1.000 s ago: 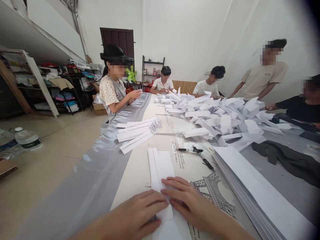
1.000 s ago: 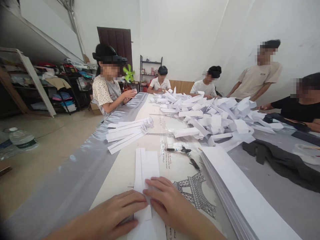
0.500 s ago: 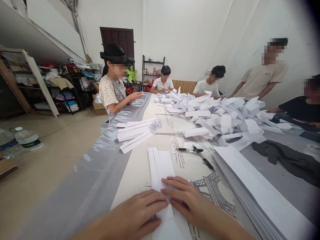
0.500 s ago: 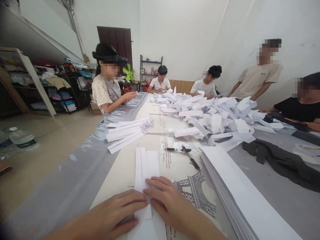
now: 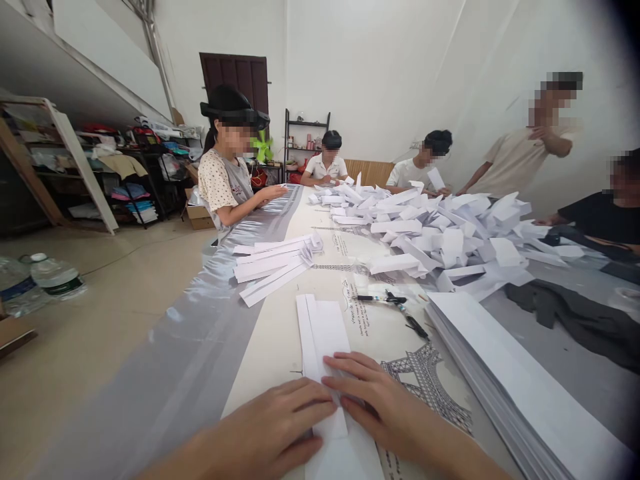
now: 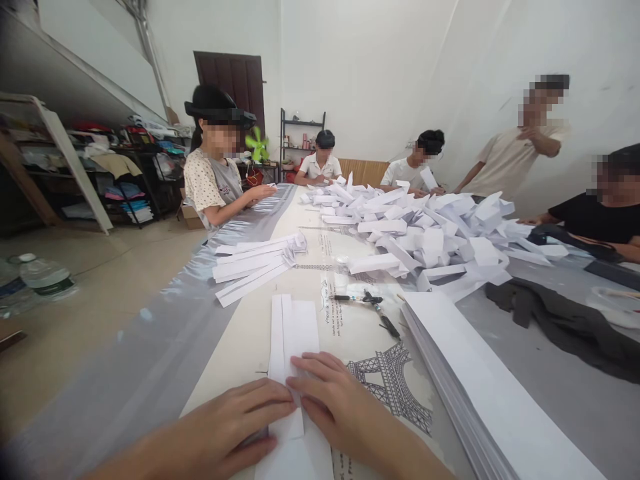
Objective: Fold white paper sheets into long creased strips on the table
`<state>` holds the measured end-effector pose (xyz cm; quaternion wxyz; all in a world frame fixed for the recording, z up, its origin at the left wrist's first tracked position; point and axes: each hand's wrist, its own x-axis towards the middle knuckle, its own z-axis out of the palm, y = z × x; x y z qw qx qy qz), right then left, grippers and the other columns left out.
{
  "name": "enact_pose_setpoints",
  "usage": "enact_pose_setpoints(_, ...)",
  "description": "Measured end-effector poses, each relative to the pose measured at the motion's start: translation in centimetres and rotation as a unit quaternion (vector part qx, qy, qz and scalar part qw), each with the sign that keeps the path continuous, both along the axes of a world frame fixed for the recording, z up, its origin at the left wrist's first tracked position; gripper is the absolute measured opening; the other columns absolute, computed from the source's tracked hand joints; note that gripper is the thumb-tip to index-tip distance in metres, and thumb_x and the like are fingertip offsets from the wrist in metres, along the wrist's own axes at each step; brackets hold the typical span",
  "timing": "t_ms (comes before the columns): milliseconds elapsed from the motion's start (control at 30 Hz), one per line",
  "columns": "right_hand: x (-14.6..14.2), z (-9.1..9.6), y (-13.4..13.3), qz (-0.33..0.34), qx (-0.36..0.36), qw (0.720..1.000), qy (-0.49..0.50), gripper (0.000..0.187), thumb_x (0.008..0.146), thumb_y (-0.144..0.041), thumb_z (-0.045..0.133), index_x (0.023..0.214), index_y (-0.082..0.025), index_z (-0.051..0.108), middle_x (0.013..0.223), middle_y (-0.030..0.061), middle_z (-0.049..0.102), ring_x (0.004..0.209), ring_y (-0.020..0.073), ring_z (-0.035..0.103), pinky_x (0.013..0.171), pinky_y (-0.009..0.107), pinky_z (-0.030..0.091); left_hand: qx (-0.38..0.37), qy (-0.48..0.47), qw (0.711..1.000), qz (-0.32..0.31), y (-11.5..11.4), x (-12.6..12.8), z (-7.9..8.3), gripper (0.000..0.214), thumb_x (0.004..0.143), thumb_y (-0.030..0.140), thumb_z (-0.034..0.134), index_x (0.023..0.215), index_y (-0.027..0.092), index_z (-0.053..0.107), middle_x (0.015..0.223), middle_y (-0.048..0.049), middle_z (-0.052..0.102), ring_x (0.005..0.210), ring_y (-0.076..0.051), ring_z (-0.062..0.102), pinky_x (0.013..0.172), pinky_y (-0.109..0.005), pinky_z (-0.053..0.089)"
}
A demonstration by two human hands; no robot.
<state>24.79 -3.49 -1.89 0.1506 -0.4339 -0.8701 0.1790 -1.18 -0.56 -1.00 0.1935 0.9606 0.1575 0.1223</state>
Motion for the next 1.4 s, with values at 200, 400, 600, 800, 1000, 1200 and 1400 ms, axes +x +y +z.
enact_pose_setpoints(200,0.1,0.1,-0.1,-0.003,-0.005,1.0,0.011,0.038,0.106,-0.023,0.048,0.141,-0.028,0.064,0.157,0.0021,0.052,0.148,0.0232,0.042,0.123,0.046,0.038,0.006,-0.02,1.0,-0.003,-0.1,0.0,0.0,0.036,0.101,0.021,0.057,0.136,0.018,0.055,0.128,-0.0115,0.066,0.118,-0.025,0.064,0.106,-0.038,0.054)
enact_pose_setpoints(400,0.3,-0.3,-0.4,-0.039,-0.042,0.998,0.027,0.051,0.105,-0.028,0.05,0.155,-0.032,0.045,0.164,0.0022,0.042,0.151,0.0237,0.038,0.124,0.046,0.037,0.012,-0.029,0.999,-0.006,-0.3,-0.1,0.1,0.037,0.102,0.017,0.053,0.139,0.017,0.056,0.132,-0.0122,0.065,0.121,-0.024,0.064,0.108,-0.036,0.053)
enact_pose_setpoints(600,0.5,0.0,-0.4,-0.053,-0.054,0.997,0.028,0.042,0.105,-0.033,0.051,0.146,-0.027,0.058,0.166,0.0055,0.038,0.155,0.0273,0.03,0.123,0.049,0.039,0.017,-0.005,1.0,-0.007,-0.1,-0.1,0.2,0.045,0.104,0.021,0.05,0.149,0.02,0.048,0.149,-0.0106,0.058,0.138,-0.025,0.056,0.118,-0.038,0.046)
enact_pose_setpoints(800,1.3,0.5,-0.1,-0.018,-0.028,0.999,0.006,0.044,0.105,-0.04,0.054,0.148,-0.03,0.057,0.163,0.0038,0.044,0.154,0.0283,0.033,0.122,0.052,0.039,0.037,0.005,0.999,0.027,-0.3,-0.3,0.3,0.048,0.1,0.032,0.06,0.147,0.025,0.05,0.14,-0.0134,0.06,0.135,-0.033,0.053,0.111,-0.049,0.049)
enact_pose_setpoints(1000,1.6,1.1,0.1,-0.046,-0.023,0.998,-0.024,0.047,0.102,-0.053,0.055,0.134,-0.021,0.07,0.158,0.0076,0.05,0.151,0.0316,0.038,0.125,0.055,0.034,0.047,0.01,0.996,0.075,-0.4,-0.5,-1.0,0.066,0.098,0.042,0.063,0.155,0.02,0.038,0.151,-0.0159,0.053,0.137,-0.033,0.052,0.116,-0.05,0.045)
enact_pose_setpoints(1200,1.6,1.1,-0.2,-0.085,-0.043,0.995,0.009,0.051,0.1,-0.054,0.058,0.138,-0.021,0.065,0.153,0.0108,0.056,0.146,0.0316,0.047,0.116,0.053,0.047,0.061,0.011,0.986,0.152,0.5,-1.2,-2.9,0.085,0.097,0.06,0.06,0.163,0.017,0.026,0.169,-0.021,0.023,0.156,-0.041,0.022,0.122,-0.062,0.031)
enact_pose_setpoints(1400,1.2,0.6,-0.3,-0.032,-0.036,0.999,0.015,0.047,0.102,-0.042,0.06,0.146,-0.028,0.058,0.154,0.0069,0.055,0.146,0.028,0.047,0.118,0.048,0.045,-0.013,-0.019,0.982,0.188,0.8,-1.3,-2.6,0.07,0.103,0.049,0.056,0.162,0.026,0.027,0.168,-0.0124,0.031,0.155,-0.034,0.028,0.123,-0.056,0.034)
